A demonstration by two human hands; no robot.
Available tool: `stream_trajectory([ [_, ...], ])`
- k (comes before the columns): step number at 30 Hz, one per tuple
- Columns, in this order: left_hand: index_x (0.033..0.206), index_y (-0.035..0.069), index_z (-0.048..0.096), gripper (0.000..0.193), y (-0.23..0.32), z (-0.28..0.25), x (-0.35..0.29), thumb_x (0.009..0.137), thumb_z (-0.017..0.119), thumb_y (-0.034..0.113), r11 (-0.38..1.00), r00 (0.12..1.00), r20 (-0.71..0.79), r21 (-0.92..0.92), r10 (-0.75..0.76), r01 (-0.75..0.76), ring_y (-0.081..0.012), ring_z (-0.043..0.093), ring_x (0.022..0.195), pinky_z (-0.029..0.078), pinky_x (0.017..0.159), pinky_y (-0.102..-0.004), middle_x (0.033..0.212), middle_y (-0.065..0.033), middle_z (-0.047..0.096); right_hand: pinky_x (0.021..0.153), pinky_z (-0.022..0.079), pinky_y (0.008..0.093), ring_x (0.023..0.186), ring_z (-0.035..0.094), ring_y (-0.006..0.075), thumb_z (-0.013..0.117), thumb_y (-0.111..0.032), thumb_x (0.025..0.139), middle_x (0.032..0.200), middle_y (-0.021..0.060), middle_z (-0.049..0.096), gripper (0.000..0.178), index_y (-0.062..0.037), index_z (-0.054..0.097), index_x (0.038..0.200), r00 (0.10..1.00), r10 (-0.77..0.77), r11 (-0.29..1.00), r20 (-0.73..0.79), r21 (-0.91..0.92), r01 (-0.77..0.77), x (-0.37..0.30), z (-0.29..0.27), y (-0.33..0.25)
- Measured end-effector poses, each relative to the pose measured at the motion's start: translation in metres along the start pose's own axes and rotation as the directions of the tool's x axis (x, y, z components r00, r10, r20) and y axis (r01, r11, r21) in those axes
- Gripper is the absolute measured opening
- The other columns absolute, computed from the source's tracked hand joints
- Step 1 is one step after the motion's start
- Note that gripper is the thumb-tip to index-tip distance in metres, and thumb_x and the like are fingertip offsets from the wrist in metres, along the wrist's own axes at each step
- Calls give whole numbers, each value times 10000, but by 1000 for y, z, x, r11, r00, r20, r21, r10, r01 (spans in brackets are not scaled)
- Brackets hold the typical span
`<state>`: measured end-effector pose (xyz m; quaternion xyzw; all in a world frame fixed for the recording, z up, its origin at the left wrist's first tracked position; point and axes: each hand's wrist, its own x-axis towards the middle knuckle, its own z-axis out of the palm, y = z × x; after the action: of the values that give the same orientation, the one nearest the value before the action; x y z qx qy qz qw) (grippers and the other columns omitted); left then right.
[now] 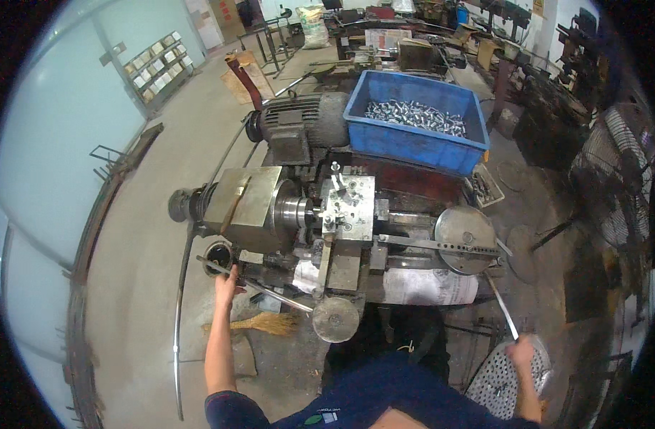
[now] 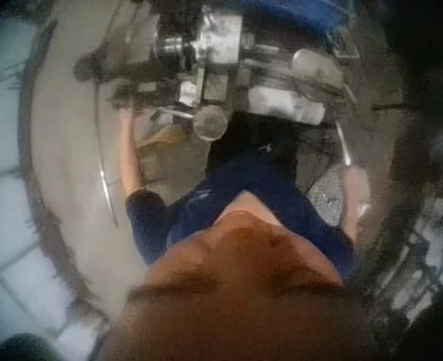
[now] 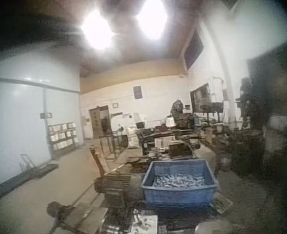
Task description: The person operates a metal turning machine by repeatedly inserting small metal pieces into the chuck, pulling a lever to engage the cutting tool, and then removing the finished parts. The finished parts are placed into a perforated metal tray next to the machine.
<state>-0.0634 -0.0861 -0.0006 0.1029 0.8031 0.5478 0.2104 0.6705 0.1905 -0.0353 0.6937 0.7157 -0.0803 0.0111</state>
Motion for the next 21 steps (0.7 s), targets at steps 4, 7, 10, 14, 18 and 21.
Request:
stream_trajectory([
  [4,924,-60,476,378,-27,12,20,855,531,308,995,996,-81,-98,-37,29,-242,608,528,545,418,-358,755,-120,561,536,470,342,586,573,198,639,-123,608,593,28,526,193,-23,572,759,994,-60,825,87,566,1,-74,33,-37],
  [7,909,-70,440,339,-30,11,25,865,489,262,999,995,-96,-40,-38,35,-258,612,563,556,433,-357,750,-138,545,495,433,288,576,540,144,609,-122,654,587,-9,484,145,-20,560,745,948,32,456,317,839,-296,-101,10,-96],
  [10,927,-94,470,337,-23,15,23,848,495,232,998,996,-78,-51,30,-34,-269,615,566,549,411,-363,771,-167,562,476,389,250,530,482,116,580,-92,662,605,1,492,140,-8,558,772,967,14,471,254,852,-230,-109,17,-104],
  [14,918,-95,497,366,-25,11,24,835,516,261,998,995,-101,-54,12,-18,-286,618,536,519,379,-357,734,-183,582,472,380,249,510,472,114,569,-95,645,608,18,518,176,-3,574,795,975,22,500,219,842,-201,-114,26,-109],
  [18,885,-84,501,399,-31,-9,34,835,519,311,993,995,9,68,-98,98,-307,613,490,497,375,-343,651,-176,582,482,389,282,520,482,134,581,-129,612,585,39,539,205,-2,575,773,972,6,563,235,803,-197,-113,5,-120],
  [21,865,-87,500,401,-29,-5,33,859,494,314,990,996,-14,111,-91,92,-290,611,479,496,382,-335,633,-172,582,484,401,306,512,496,169,597,-136,589,570,75,545,237,-4,576,786,996,-87,548,27,836,26,-86,74,-49],
])
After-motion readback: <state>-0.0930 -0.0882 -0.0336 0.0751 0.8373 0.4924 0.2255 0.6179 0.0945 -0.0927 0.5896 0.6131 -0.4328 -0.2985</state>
